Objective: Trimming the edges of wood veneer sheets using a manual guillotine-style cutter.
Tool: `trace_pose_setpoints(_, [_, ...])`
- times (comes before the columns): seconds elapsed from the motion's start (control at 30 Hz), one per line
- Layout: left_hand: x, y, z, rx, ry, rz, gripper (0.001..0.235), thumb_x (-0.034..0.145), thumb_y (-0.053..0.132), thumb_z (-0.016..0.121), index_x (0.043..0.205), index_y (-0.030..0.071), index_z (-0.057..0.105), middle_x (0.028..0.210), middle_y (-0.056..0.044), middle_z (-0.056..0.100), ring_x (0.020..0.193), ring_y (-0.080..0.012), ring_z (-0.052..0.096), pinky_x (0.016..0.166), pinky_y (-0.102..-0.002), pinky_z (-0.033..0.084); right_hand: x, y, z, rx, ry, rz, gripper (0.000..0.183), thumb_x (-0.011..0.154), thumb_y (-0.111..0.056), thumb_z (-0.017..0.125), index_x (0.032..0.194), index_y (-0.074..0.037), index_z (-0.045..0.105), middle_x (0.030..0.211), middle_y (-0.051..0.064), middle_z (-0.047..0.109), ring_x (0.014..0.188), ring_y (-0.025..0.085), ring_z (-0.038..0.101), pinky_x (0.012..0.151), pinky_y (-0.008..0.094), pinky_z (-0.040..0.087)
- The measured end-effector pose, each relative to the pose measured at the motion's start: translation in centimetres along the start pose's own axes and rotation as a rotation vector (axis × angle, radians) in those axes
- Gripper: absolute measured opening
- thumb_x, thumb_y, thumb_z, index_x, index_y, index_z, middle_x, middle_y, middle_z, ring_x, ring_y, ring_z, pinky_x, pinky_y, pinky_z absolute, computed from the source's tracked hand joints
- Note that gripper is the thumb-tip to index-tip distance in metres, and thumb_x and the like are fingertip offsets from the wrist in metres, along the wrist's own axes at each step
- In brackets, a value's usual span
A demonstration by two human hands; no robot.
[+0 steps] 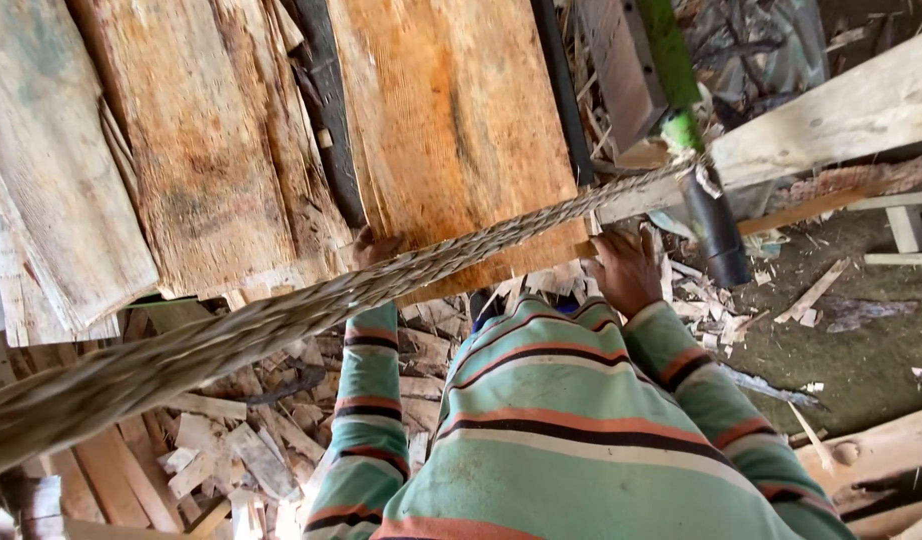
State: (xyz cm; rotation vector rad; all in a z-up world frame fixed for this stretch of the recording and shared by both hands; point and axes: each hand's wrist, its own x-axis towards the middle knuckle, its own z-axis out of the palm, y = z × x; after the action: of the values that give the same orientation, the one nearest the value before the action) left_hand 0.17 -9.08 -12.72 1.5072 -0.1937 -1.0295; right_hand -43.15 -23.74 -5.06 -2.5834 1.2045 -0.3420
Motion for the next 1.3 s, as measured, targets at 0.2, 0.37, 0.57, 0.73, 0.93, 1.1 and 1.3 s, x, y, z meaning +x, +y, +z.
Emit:
trace_pose_setpoints(0.2, [1.0,-0.5,-0.2,-0.066,0.029,0.02,0.052,0.082,0.003,0.081,0.128,0.003,0.057,0.11,-0.015,0.079,0.104,-0.0261,0.076,0.091,-0.039,0.065,-1.7,-1.0,2.4,-0.099,-0.476,0.036,0.023,0.098,-0.032,0.061,0.106,-0.013,0.072,0.096,0.014,0.073,0.101,0.034,0.068,0.1,0.048,0.052])
trace_pose_setpoints(0.37, [5.7,-3.2,-1.2,-0.194,-0.025,0.06,0.054,0.081,0.001,0.079,0.13,-0.002,0.057,0.107,-0.016,0.077,0.098,-0.0273,0.077,0.087,-0.039,0.066,-5.5,1.2,4.6,-0.009,-0.521,0.05,0.029,0.093,-0.03,0.06,0.116,-0.018,0.073,0.103,0.018,0.072,0.095,0.037,0.069,0.089,0.047,0.056])
trace_pose_setpoints(0.57, [5.3,-3.1,-1.4,-0.061,-0.087,0.008,0.044,0.09,0.003,0.08,0.127,-0.009,0.062,0.111,-0.019,0.077,0.101,-0.0257,0.076,0.088,-0.035,0.066,-3.1,-0.3,3.4,0.862,-0.246,0.467,0.039,0.093,-0.021,0.067,0.126,0.0,0.06,0.116,0.018,0.071,0.106,0.031,0.069,0.091,0.044,0.056])
trace_pose_setpoints(0.73, [0.4,-0.5,2.6,-0.271,0.166,-0.096,0.047,0.082,0.002,0.077,0.125,0.007,0.058,0.103,-0.013,0.08,0.092,-0.0245,0.079,0.081,-0.035,0.068,-1.0,-1.9,8.1,1.865,-0.212,0.791,0.021,0.102,-0.013,0.067,0.112,0.005,0.066,0.109,0.015,0.073,0.102,0.027,0.07,0.093,0.041,0.059])
trace_pose_setpoints(0.93, [5.2,-6.4,-1.3,-0.477,-0.222,0.179,0.029,0.107,0.012,0.074,0.129,-0.003,0.061,0.102,-0.016,0.074,0.091,-0.0248,0.074,0.084,-0.038,0.065,-0.6,-0.9,12.4,1.983,-0.044,0.795,0.011,0.096,-0.008,0.072,0.099,0.002,0.072,0.098,0.013,0.074,0.096,0.026,0.072,0.088,0.039,0.061])
trace_pose_setpoints(1.1, [3.7,-3.0,0.4,-0.24,-0.046,0.015,0.036,0.093,0.008,0.073,0.124,-0.006,0.062,0.111,-0.019,0.077,0.097,-0.0254,0.077,0.091,-0.036,0.066,-0.3,0.2,16.8,1.711,0.044,0.829,0.013,0.097,-0.01,0.077,0.102,0.002,0.075,0.097,0.01,0.074,0.088,0.02,0.068,0.078,0.034,0.055])
trace_pose_setpoints(1.3, [3.0,-0.3,2.5,-0.235,0.051,-0.089,0.047,0.078,-0.003,0.077,0.121,0.003,0.062,0.104,-0.018,0.077,0.092,-0.0282,0.075,0.081,-0.042,0.064,-0.7,-3.8,9.8,1.802,0.059,0.865,0.019,0.099,-0.019,0.071,0.104,-0.001,0.069,0.093,0.01,0.074,0.083,0.021,0.071,0.077,0.036,0.06])
